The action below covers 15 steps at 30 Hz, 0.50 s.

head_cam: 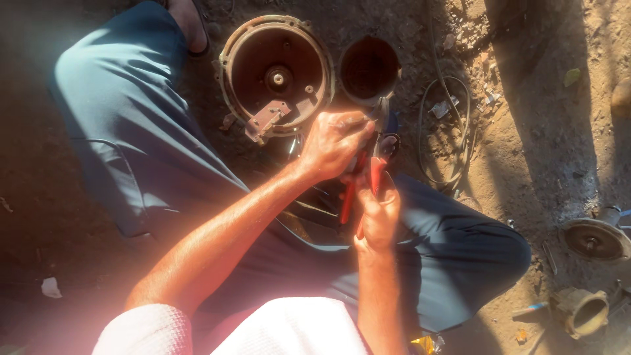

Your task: The person sits on the ground with a speaker motor in front of them and uses pliers and scissors to cut and strip insulation from its wires. They pull the freed wires apart and continue working the wire ends by hand.

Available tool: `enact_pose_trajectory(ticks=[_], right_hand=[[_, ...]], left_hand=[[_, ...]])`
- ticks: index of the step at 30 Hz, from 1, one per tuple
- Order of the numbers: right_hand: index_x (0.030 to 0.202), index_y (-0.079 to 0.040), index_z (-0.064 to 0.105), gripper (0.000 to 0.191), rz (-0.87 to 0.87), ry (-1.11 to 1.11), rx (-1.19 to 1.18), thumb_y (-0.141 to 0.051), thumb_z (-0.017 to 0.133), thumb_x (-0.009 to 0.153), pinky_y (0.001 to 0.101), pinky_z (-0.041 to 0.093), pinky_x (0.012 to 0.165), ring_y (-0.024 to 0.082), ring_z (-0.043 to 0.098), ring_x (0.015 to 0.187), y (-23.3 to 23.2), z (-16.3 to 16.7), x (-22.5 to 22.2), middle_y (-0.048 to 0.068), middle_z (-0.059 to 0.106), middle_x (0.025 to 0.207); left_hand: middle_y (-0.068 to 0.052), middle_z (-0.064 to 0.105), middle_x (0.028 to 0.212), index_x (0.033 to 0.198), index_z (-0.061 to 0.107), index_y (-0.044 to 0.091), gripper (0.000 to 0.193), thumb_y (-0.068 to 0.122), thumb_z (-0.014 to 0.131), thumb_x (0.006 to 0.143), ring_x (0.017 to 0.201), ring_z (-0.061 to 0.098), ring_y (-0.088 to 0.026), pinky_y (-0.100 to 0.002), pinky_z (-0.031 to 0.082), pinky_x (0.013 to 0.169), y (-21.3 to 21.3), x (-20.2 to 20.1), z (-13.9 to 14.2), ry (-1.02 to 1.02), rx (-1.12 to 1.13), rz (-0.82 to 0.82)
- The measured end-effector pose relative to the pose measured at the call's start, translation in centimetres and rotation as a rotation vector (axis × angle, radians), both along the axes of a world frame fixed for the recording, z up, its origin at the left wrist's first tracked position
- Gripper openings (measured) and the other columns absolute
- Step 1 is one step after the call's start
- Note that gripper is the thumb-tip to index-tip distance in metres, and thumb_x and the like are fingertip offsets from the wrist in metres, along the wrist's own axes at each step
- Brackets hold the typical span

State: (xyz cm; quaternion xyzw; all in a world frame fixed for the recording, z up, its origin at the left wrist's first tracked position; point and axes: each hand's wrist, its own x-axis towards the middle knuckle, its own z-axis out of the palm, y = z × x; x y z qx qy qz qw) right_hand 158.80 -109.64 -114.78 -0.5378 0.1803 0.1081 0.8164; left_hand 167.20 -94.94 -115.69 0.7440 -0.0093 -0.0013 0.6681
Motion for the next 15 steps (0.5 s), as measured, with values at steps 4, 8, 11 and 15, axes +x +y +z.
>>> enact_pose_trajectory(ticks=[4,8,11,15], right_hand=[[0.135,0.0,0.061,0.037,-0.048,0.003,0.012,-0.001,0.064,0.098,0.0313,0.058,0.073,0.018,0.071,0.091,1.0,-0.9,0.3,0.01,0.071,0.112],[0.138,0.003,0.059,0.037,-0.016,-0.102,0.038,0.004,0.065,0.101,0.0329,0.056,0.087,0.019,0.067,0.1,0.8,-2.3,0.3,0.01,0.067,0.119],[0.138,0.001,0.059,0.041,0.023,-0.07,-0.05,0.003,0.063,0.097,0.0332,0.055,0.092,0.019,0.067,0.105,-0.4,-2.4,0.5,0.008,0.066,0.12],[0.137,0.001,0.059,0.042,0.162,-0.077,-0.234,0.002,0.064,0.096,0.0333,0.055,0.092,0.019,0.067,0.105,-1.3,-1.8,2.8,0.009,0.066,0.122]], left_hand=[[-0.014,0.062,0.061,0.08,0.066,0.004,0.023,0.021,0.066,0.096,0.052,0.06,-0.029,-0.041,0.047,0.053,0.6,0.1,-0.1,0.039,0.071,0.014],[-0.015,0.066,0.07,0.084,0.067,0.007,0.009,0.015,0.068,0.088,0.063,0.066,-0.034,-0.045,0.05,0.058,1.2,0.1,-0.8,-0.234,0.21,0.035],[-0.013,0.067,0.074,0.087,0.067,0.01,0.007,0.014,0.071,0.084,0.069,0.067,-0.036,-0.046,0.052,0.062,1.7,-0.5,-0.9,-0.294,0.291,-0.041],[-0.008,0.072,0.087,0.095,0.072,0.013,0.027,0.017,0.073,0.069,0.079,0.071,-0.029,-0.039,0.058,0.07,2.8,-0.3,0.7,-0.108,0.431,-0.192]])
